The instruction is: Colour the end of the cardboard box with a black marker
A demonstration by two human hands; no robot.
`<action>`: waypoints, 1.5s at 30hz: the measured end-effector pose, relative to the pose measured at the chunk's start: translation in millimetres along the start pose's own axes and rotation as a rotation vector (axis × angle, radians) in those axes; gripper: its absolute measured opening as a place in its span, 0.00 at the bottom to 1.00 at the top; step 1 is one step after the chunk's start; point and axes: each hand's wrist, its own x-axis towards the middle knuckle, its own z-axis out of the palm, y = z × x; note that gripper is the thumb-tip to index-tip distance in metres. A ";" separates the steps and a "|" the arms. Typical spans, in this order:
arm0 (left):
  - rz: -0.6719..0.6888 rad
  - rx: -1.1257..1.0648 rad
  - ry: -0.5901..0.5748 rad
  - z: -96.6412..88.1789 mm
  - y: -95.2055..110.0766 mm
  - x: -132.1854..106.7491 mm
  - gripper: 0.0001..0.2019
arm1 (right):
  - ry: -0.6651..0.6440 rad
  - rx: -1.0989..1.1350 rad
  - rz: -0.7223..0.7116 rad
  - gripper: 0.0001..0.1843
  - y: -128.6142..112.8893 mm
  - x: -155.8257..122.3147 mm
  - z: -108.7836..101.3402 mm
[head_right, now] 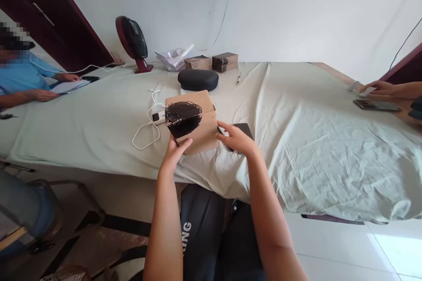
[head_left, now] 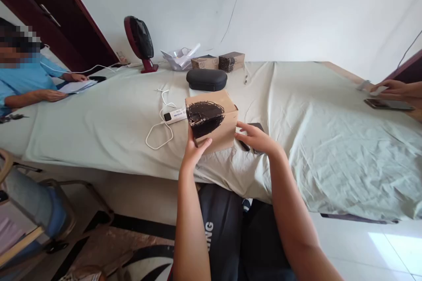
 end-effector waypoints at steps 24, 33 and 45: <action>0.240 -0.032 0.249 -10.8 19.7 -5.3 0.37 | 0.197 -0.235 -0.454 0.58 -23.0 -30.6 -28.8; 0.343 -0.127 0.363 1.1 20.8 -7.6 0.24 | 0.422 -0.171 -0.473 0.58 -18.6 -27.6 -18.1; 0.381 -0.126 0.404 4.9 24.5 -7.1 0.26 | 0.522 0.181 -0.435 0.49 -11.8 -22.9 -14.7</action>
